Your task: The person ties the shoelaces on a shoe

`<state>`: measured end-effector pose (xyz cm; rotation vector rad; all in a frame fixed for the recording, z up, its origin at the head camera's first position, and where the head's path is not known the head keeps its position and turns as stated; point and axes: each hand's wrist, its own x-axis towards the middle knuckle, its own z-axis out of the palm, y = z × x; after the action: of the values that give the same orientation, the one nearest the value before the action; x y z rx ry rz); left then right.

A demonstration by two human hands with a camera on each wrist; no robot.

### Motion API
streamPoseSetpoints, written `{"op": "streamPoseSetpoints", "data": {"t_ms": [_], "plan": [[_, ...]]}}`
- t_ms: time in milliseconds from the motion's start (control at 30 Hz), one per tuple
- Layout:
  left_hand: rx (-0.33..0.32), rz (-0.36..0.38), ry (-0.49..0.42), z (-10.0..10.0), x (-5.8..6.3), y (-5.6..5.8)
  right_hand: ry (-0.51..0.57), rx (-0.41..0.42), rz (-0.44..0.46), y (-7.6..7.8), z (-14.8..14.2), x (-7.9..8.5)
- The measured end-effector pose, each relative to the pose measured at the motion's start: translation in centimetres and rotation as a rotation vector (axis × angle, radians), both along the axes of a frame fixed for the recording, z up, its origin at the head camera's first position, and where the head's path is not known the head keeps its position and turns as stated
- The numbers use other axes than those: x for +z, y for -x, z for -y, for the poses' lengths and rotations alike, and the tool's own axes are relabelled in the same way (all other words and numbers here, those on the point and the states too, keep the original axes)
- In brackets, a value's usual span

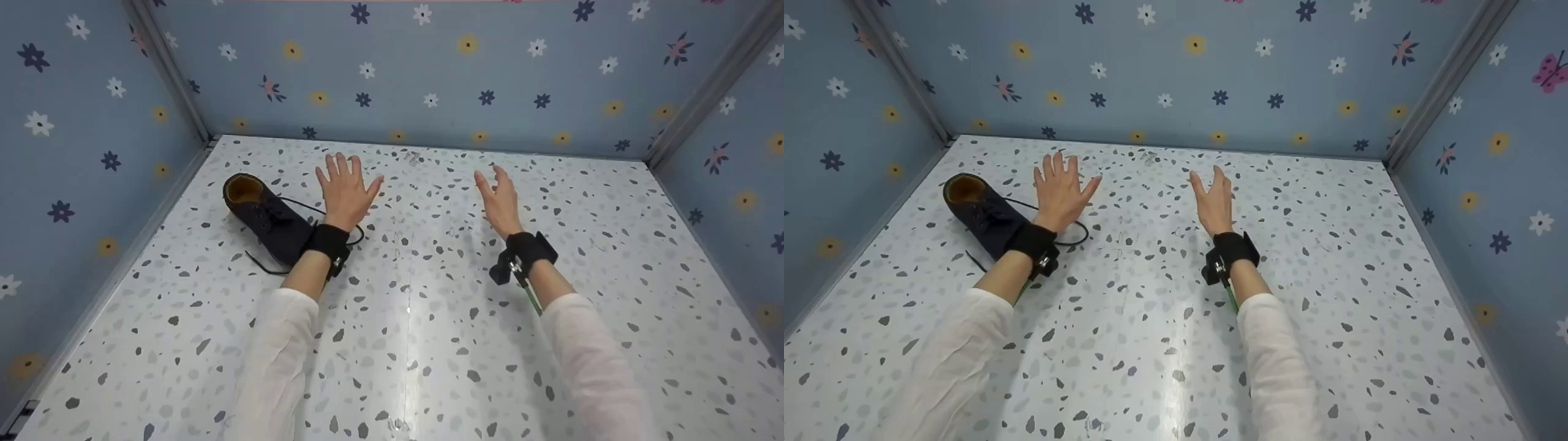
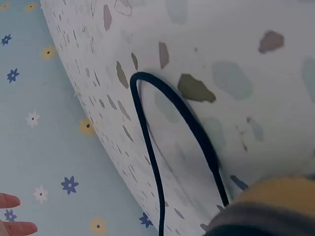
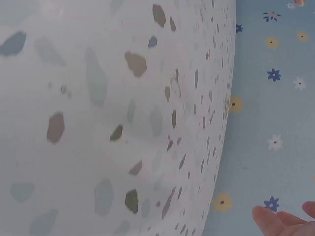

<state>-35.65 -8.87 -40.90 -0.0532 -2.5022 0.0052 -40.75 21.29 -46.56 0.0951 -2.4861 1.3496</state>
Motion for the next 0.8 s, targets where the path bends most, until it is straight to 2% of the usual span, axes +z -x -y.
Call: {"op": "streamPoseSetpoints", "data": {"t_ms": [100, 167, 367, 500, 600, 733, 800], "plan": [[0.025, -0.009, -0.013, 1.4, 0.0, -0.1, -0.008, -0.008, -0.021, 2.4, 0.9, -3.1], [0.050, -0.007, -0.015, 2.5, 0.1, -0.3, -0.012, -0.015, -0.017, 2.8, 2.2, -3.9], [0.147, 0.072, -0.046, 6.3, 0.3, -0.9, 0.026, 0.036, 0.026, 2.1, 6.9, -4.3], [0.197, 0.138, -0.070, 8.7, 0.1, -1.5, 0.045, 0.087, 0.047, 0.8, 9.7, -4.3], [0.226, 0.174, -0.088, 10.2, -0.1, -2.0, 0.079, 0.182, 0.100, -1.7, 11.6, -2.5], [0.260, 0.188, -0.105, 11.6, -0.3, -2.5, 0.112, 0.305, 0.194, -7.1, 14.4, 2.7], [0.274, 0.179, -0.116, 12.1, -0.3, -2.8, 0.097, 0.329, 0.216, -9.5, 15.7, 4.9]]}}
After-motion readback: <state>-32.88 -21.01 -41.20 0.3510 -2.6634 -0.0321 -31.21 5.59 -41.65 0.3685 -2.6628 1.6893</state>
